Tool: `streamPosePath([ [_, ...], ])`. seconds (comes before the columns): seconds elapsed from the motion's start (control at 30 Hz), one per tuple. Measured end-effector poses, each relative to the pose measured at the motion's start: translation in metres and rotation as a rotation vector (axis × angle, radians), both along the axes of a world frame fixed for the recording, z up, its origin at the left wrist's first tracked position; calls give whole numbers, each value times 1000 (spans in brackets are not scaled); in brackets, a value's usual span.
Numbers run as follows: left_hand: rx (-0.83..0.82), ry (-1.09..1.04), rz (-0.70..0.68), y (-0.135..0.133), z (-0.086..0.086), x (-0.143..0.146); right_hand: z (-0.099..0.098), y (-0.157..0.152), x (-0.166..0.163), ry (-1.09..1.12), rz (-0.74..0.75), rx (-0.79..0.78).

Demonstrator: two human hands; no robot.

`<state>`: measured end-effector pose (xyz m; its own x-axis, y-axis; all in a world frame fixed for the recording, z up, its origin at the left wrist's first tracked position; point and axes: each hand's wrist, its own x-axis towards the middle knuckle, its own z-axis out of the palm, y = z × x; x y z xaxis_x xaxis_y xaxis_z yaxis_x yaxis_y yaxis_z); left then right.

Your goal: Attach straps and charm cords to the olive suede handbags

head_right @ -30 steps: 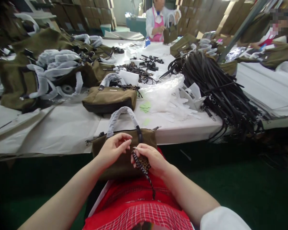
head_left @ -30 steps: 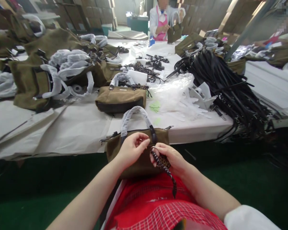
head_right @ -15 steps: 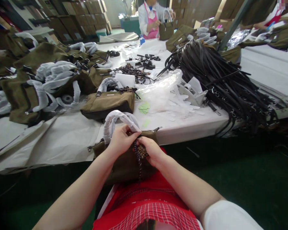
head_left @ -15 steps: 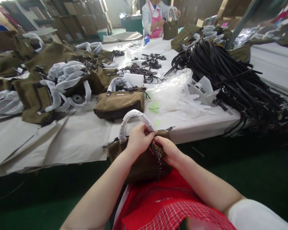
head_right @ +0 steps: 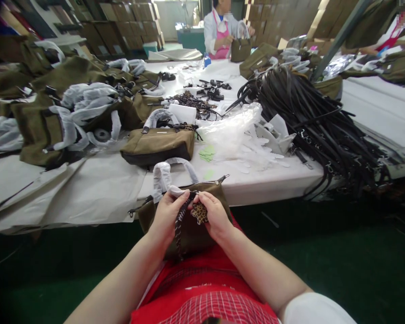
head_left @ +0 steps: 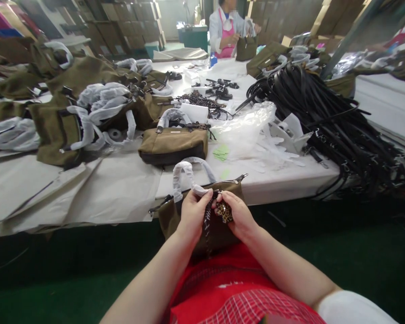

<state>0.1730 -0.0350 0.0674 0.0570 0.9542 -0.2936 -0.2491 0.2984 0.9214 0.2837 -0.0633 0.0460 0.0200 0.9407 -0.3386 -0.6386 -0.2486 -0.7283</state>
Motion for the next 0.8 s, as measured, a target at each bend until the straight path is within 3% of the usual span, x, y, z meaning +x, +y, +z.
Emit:
streamPosePath([
  [0.17,46,31,66,-8,-8,-4,-4,0,8,115,76,-33],
  [0.27,-45,-75,71,-8,-14,-6,-7,0,10,289,176,-76],
  [0.33,-110,-142,38,-8,-15,-9,-9,-1,9,288,201,-59],
  [0.47,-130,-175,20,-11,-12,-15,-7,-7,6,-16,193,-5],
  [0.57,-99,-151,40,-15,-7,-19,9,-10,17,-374,218,52],
  [0.73,60,-22,58,-19,6,-38,36,-2,63,-1213,-180,249],
  [0.8,144,4,47,-23,10,-46,33,1,73,-1215,-22,210],
])
